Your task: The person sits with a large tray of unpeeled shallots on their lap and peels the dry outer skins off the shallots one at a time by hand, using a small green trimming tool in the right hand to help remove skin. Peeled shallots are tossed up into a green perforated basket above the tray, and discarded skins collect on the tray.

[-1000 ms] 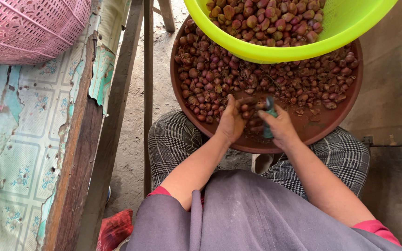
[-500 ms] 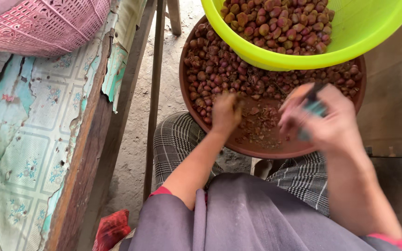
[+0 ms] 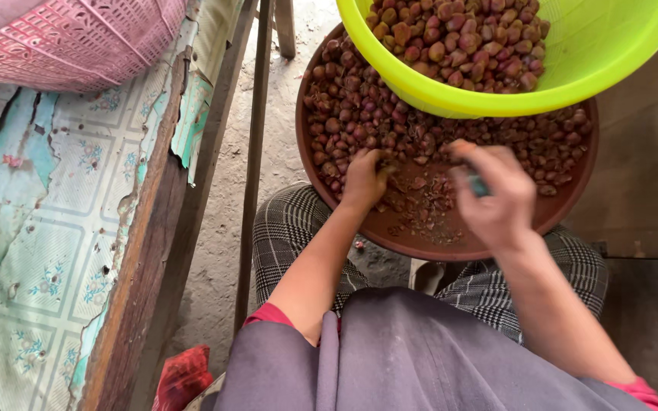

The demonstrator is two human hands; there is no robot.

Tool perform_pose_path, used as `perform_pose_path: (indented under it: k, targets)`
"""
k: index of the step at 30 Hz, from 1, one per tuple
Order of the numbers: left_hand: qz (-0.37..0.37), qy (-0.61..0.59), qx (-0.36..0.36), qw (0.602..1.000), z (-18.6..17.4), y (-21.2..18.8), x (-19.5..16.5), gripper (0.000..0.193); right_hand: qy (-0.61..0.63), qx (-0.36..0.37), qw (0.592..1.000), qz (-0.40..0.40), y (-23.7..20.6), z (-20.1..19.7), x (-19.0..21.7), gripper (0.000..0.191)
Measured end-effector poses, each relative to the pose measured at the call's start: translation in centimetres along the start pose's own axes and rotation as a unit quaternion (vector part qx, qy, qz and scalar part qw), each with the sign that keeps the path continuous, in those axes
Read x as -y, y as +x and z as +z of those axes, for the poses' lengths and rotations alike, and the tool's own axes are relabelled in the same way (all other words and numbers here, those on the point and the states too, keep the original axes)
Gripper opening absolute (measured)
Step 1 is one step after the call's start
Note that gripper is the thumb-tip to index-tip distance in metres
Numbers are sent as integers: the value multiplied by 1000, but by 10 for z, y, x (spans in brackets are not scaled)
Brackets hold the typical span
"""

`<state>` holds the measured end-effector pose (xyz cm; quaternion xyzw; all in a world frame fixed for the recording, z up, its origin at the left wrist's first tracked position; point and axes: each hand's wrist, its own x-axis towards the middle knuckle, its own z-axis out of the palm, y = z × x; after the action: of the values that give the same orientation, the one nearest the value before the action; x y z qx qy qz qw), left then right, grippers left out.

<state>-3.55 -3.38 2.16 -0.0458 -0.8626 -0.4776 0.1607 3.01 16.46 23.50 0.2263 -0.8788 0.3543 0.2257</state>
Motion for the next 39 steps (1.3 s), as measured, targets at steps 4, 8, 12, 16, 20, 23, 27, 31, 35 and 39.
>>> perform_pose_path:
  k: [4,8,12,16,20,23,27,31,35,39]
  targets:
    - [-235,-329,136,905,2,-10,-17,28,211,88,958,173,-37,62,-51,41]
    - [-246,-495,176,814,8,-16,-26,28,197,81,949,231,-61,87,-82,25]
    - [-236,-451,189,840,12,-20,-30,30,242,86,914,314,-72,91,-97,18]
    - [-208,-470,161,843,15,-26,-38,30,278,59,911,300,-71,89,-102,19]
    - [-205,-485,133,840,16,-28,-38,27,294,81,907,291,-67,76,-100,32]
    - [-185,-461,130,858,20,-29,-32,26,196,138,922,306,-68,73,-94,34]
    - [-152,-431,168,873,31,-24,-26,22,243,57,936,249,-67,75,-97,25]
    - [-203,-457,192,844,36,-27,-28,24,234,63,932,269,-66,76,-105,21]
    - [-248,-507,189,804,33,-30,-39,27,213,54,936,274,-64,76,-102,23]
    - [-180,-421,180,871,22,-30,-50,26,181,118,927,305,-53,71,-99,33]
